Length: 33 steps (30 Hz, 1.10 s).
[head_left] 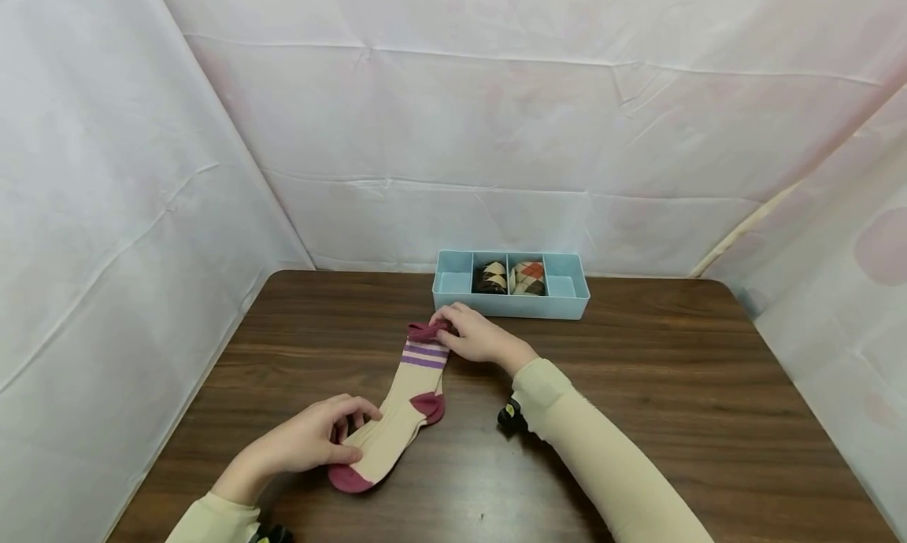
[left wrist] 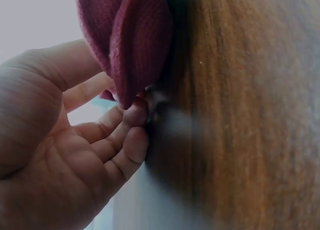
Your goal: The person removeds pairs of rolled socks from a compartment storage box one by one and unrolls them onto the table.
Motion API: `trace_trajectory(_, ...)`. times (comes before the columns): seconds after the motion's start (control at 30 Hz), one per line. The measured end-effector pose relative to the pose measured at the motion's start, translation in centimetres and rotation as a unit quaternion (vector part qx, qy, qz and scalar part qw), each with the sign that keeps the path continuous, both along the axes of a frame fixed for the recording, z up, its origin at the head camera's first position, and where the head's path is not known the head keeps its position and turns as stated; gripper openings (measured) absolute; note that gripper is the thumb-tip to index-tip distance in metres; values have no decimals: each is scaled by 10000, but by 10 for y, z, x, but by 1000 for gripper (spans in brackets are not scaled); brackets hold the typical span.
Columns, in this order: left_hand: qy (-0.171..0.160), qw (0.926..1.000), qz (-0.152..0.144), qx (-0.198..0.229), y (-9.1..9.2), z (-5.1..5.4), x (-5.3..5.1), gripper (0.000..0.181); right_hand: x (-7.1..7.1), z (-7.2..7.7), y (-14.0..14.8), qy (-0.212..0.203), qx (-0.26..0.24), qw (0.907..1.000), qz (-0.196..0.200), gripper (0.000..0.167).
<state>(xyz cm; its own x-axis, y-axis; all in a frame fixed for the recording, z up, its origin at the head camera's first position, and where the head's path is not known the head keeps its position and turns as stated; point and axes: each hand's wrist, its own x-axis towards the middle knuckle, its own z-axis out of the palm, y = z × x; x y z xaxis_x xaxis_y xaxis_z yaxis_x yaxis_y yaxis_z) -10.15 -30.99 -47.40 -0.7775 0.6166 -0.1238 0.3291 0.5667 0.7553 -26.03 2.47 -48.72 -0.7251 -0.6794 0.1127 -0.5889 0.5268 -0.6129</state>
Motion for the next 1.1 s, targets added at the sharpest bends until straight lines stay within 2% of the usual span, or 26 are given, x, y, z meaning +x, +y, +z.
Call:
trace_trajectory(0.2, -33, 9999, -127, -92, 2, 4, 4, 50, -1, 2, 1, -119, -21, 9983, -579, 23)
trace_trajectory(0.33, -21, 9998, -158, -81, 3, 5, 7, 50, 2, 1, 3, -159, 102, 9974, -701, 24)
trace_trajectory(0.5, 7, 9999, -114, -49, 4, 4, 8, 50, 7, 1, 5, -145, 192, 9976, -646, 23)
trace_trajectory(0.73, 83, 10000, -40, 21, 4, 1, 10, 48, 16, 5, 9, 70, 580, 9974, -425, 27)
trace_trajectory(1.1, 656, 9977, 133, -94, 10, -3, 12, 44, 17, 2, 9, 11, 815, 9953, -524, 42)
